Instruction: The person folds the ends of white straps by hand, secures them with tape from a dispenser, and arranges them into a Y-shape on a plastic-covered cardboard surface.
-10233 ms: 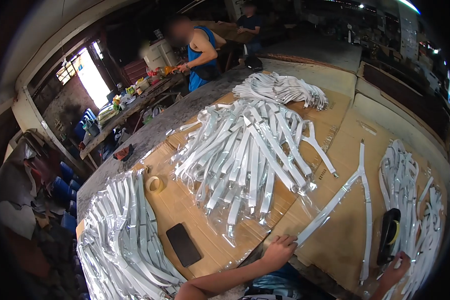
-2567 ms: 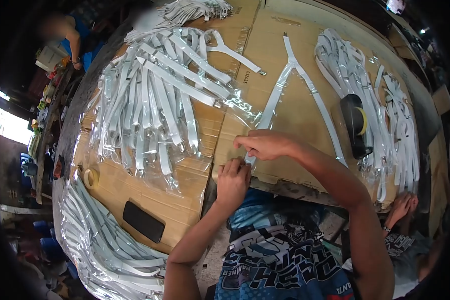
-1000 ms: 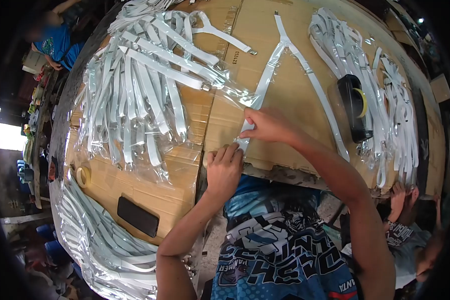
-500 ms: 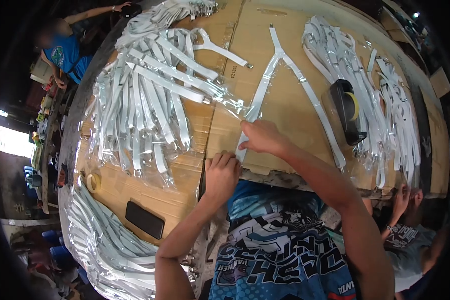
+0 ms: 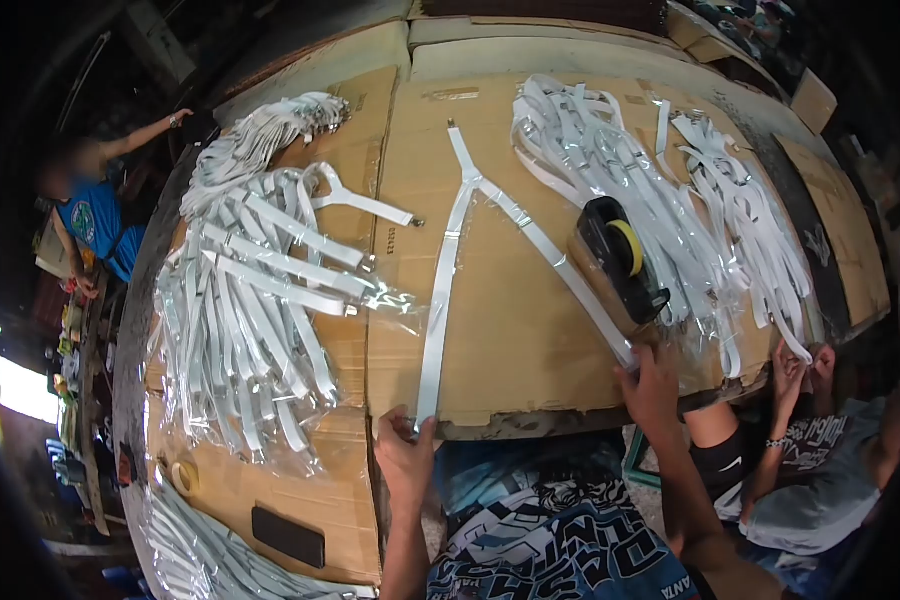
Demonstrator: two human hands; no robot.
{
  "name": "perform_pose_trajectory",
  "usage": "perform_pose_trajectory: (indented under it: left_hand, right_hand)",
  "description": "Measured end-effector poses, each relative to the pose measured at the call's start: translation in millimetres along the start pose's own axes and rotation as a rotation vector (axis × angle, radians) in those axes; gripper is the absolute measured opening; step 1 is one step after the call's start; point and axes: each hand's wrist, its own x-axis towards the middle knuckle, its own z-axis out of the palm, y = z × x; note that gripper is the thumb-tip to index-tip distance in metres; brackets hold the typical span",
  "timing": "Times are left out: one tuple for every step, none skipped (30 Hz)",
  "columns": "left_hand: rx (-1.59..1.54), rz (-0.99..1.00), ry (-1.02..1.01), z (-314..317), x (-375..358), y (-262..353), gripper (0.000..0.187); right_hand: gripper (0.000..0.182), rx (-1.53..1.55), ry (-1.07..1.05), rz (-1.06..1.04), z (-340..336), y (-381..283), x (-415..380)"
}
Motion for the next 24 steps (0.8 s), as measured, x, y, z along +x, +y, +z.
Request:
perform_pose_trajectory:
  left_hand:
    - [-0.054, -0.052, -0.018, 0, 1, -1, 0.047]
    - [-0.074, -0.023, -0.014, 4, 2, -16, 0.046]
    - [-0.164, -0.074, -0.054, 4, 2, -15, 0.046]
    - [-0.254, -0.126, -0.09, 3, 2, -14, 0.045]
    - [-0.345, -0.179, -0.124, 2, 2, -13, 0.044]
    - [-0.358, -0.211, -0.181, 1, 2, -10, 0.041]
    - [-0.372, -0.246, -0.238, 0, 2, -5, 0.038]
    - [-0.386, -0.282, -0.297, -1, 3, 0, 0.036]
    - [-0.388, -0.306, -0.356, -1, 5, 3, 0.034]
    - [-0.391, -0.33, -0.419, 0, 7, 7, 0.032]
    - [-0.394, -0.349, -0.484, 1, 10, 11, 0.03]
    - [-0.514, -0.271, -0.461, 6, 9, 17, 0.024]
    - [-0.465, -0.178, -0.447, 6, 14, 26, 0.023]
    - [-0.418, -0.084, -0.434, 5, 19, 37, 0.022]
    - [-0.371, 0.008, -0.421, 3, 26, 50, 0.021]
    - [-0.25, -0.018, -0.47, -4, 39, 61, 0.019]
    - [-0.258, 0.031, -0.468, -18, 50, 83, 0.019]
    - [-0.266, 0.081, -0.467, -31, 62, 101, 0.02]
    - [-0.233, 0.11, -0.445, -43, 78, 105, 0.02]
    - [-0.198, 0.139, -0.423, -56, 95, 105, 0.02]
    - [-0.188, 0.12, -0.42, -72, 110, 108, 0.02]
    - [-0.178, 0.102, -0.414, -90, 126, 107, 0.021]
    - [-0.174, 0.126, -0.396, -106, 144, 94, 0.024]
    - [-0.201, 0.099, -0.384, -122, 159, 78, 0.023]
  right_hand:
    - [0.038, 0.05, -0.024, 0.039, 1, 0, 0]
    - [0.041, 0.103, -0.052, 0.074, 4, -2, 0]
    - [0.044, 0.155, -0.084, 0.107, 7, -3, 0]
    - [0.046, 0.169, -0.086, 0.126, 10, -3, 0]
    - [0.048, 0.183, -0.09, 0.142, 14, -2, 2]
    - [0.051, 0.195, -0.098, 0.157, 18, -1, 3]
    - [0.05, 0.269, -0.117, 0.149, 20, 5, 3]
    - [0.05, 0.342, -0.138, 0.144, 23, 13, 4]
    - [0.05, 0.413, -0.159, 0.141, 24, 21, 4]
    - [0.048, 0.416, -0.202, 0.127, 20, 28, 4]
    - [0.045, 0.418, -0.24, 0.115, 11, 34, 6]
    - [0.043, 0.418, -0.276, 0.105, 1, 36, 6]
    - [0.041, 0.534, -0.359, 0.229, -9, 34, 6]
    - [0.039, 0.648, -0.44, 0.353, -20, 32, 5]
    - [0.037, 0.762, -0.52, 0.479, -25, 29, 3]
    - [0.036, 0.832, -0.544, 0.492, -24, 26, 0]
    - [0.035, 0.902, -0.565, 0.502, -21, 22, -6]
    - [0.035, 0.973, -0.584, 0.515, -17, 17, -9]
    - [0.035, 1.0, -0.584, 0.486, -13, 5, -9]
    - [0.035, 1.028, -0.585, 0.459, -8, -11, -8]
    - [0.037, 1.054, -0.6, 0.461, -5, -29, -6]
    - [0.038, 1.08, -0.615, 0.461, -2, -47, -2]
    - [0.041, 1.07, -0.637, 0.458, 3, -62, 2]
    - [0.043, 1.061, -0.663, 0.452, 9, -77, 4]
